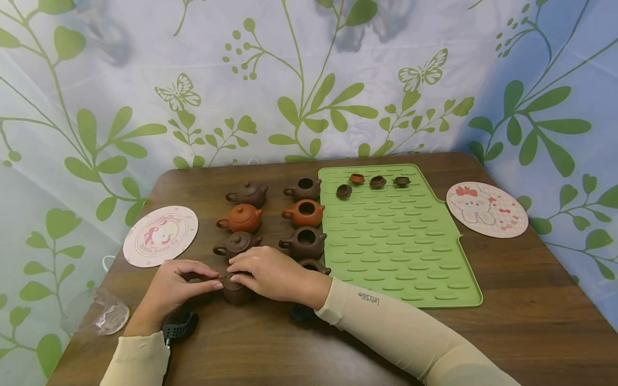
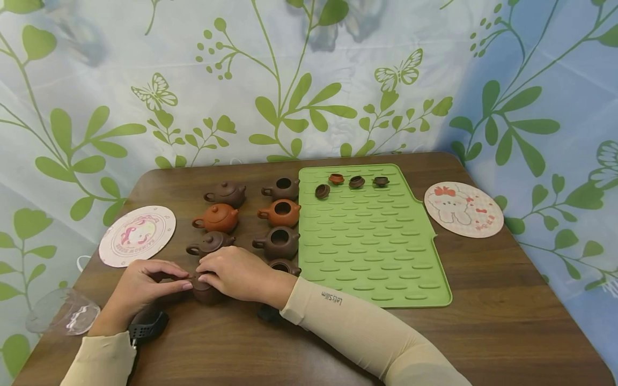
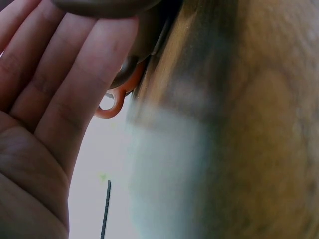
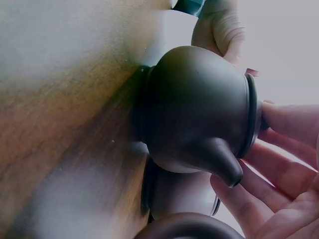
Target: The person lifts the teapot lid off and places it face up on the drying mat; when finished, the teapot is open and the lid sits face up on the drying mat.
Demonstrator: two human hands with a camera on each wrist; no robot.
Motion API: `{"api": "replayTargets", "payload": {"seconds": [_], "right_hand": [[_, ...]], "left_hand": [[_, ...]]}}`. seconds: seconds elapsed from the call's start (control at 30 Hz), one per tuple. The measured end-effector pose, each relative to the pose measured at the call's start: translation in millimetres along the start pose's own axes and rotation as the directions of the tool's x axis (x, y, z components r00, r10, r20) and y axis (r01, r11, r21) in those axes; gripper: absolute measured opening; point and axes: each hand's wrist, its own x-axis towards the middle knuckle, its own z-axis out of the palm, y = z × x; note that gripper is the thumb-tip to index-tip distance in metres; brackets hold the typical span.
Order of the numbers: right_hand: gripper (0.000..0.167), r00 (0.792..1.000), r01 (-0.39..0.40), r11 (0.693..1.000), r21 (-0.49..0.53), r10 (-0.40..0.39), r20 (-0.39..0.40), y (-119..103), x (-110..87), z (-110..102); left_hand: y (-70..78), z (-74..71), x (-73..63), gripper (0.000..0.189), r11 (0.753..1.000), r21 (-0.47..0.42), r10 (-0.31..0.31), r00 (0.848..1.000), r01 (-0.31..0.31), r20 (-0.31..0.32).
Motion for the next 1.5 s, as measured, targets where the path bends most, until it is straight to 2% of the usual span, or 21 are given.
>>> {"api": "replayTargets", "payload": {"seconds": [0.33,0.6,1.0,1.37,1.5], "right_hand": [[0.026,1.000,-0.010,0.998,0.059,0.011,-0.010,1,0.0,-7],[0.025,0.999,-0.011,0.995,0.101,0.014,-0.033,-1,-0.3,-11],[0.023,0.997,0.027,0.987,0.156,-0.014,-0.081,2,-0.6,-16],[0.024,0.992,0.060,0.960,0.273,-0.027,-0.122,5,-0.5,-18],[0.032,0.996,0.055,0.949,0.312,-0.029,-0.089,5,0.8,-19]], "left_hand": [[-0.4,0.8,0.1,0.025,1.000,-0.018,0.021,1.000,-0.021,0.002],[-0.7,-0.2,0.1,0.026,1.000,0.002,0.031,1.000,-0.031,-0.001],[-3.4,1.1,-0.1,0.027,0.999,-0.028,0.032,0.999,-0.032,0.011],[-3.3,1.2,0.4,0.027,0.999,-0.031,0.017,1.000,-0.017,0.007],[-2.4,0.8,0.6,0.026,0.999,-0.040,0.006,1.000,-0.006,0.007]]}}
